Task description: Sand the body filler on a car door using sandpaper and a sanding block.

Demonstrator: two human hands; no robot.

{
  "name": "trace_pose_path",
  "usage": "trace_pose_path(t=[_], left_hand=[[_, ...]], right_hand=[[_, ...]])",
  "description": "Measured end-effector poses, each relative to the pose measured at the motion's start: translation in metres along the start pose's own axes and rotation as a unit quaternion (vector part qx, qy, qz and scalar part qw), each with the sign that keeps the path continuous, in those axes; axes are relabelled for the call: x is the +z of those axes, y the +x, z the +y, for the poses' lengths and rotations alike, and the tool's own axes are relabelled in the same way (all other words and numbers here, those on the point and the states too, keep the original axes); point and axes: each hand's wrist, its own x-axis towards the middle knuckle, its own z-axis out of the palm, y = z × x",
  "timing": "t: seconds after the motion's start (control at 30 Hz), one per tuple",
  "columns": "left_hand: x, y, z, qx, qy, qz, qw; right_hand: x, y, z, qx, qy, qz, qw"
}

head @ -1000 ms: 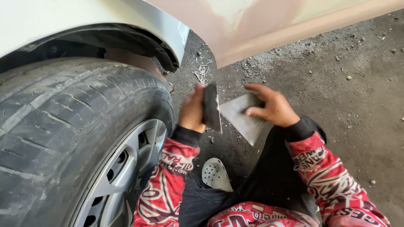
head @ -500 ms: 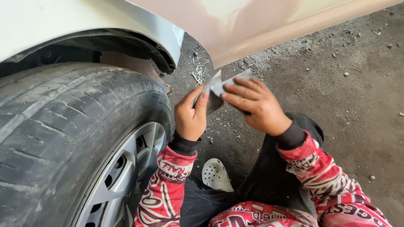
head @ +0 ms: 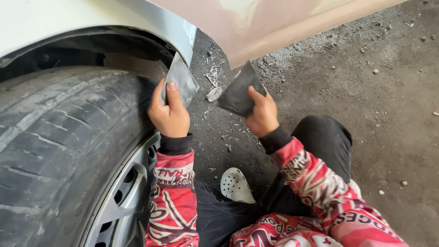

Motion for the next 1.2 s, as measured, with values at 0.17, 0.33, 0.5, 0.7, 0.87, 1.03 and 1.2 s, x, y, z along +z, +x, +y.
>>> trace_pose_path(t=[0.17,0.33,0.5,0.7,0.87,1.03,1.2], left_hand=[[0.003,0.003,-0.014,0.045,0.031,0.004,0.998],[0.004,0.003,-0.018,0.060,0.061,0.014,0.996],[0.004,0.002,-0.020,0.073,0.064,0.023,0.995],[0.006,0.001,-0.016,0.063,0.074,0.026,0.995],[0.007,0.002,-0.013,0.028,0.030,0.028,0.999],[0.009,0.003,-0.021,0.046,0.074,0.041,0.995],[0.008,0.002,-0.021,0.056,0.069,0.043,0.995]], right_hand=[[0.023,0.036,0.034,-0.032,0.162,0.072,0.984],[0.044,0.068,0.047,-0.095,0.211,0.141,0.963],[0.072,0.070,0.037,-0.126,0.177,0.149,0.965],[0.092,0.030,0.020,-0.178,0.105,0.117,0.971],[0.058,0.024,0.022,-0.149,0.117,0.104,0.976],[0.049,0.053,0.043,-0.120,0.140,0.096,0.978],[0.081,0.055,0.028,-0.114,0.143,0.128,0.975]])
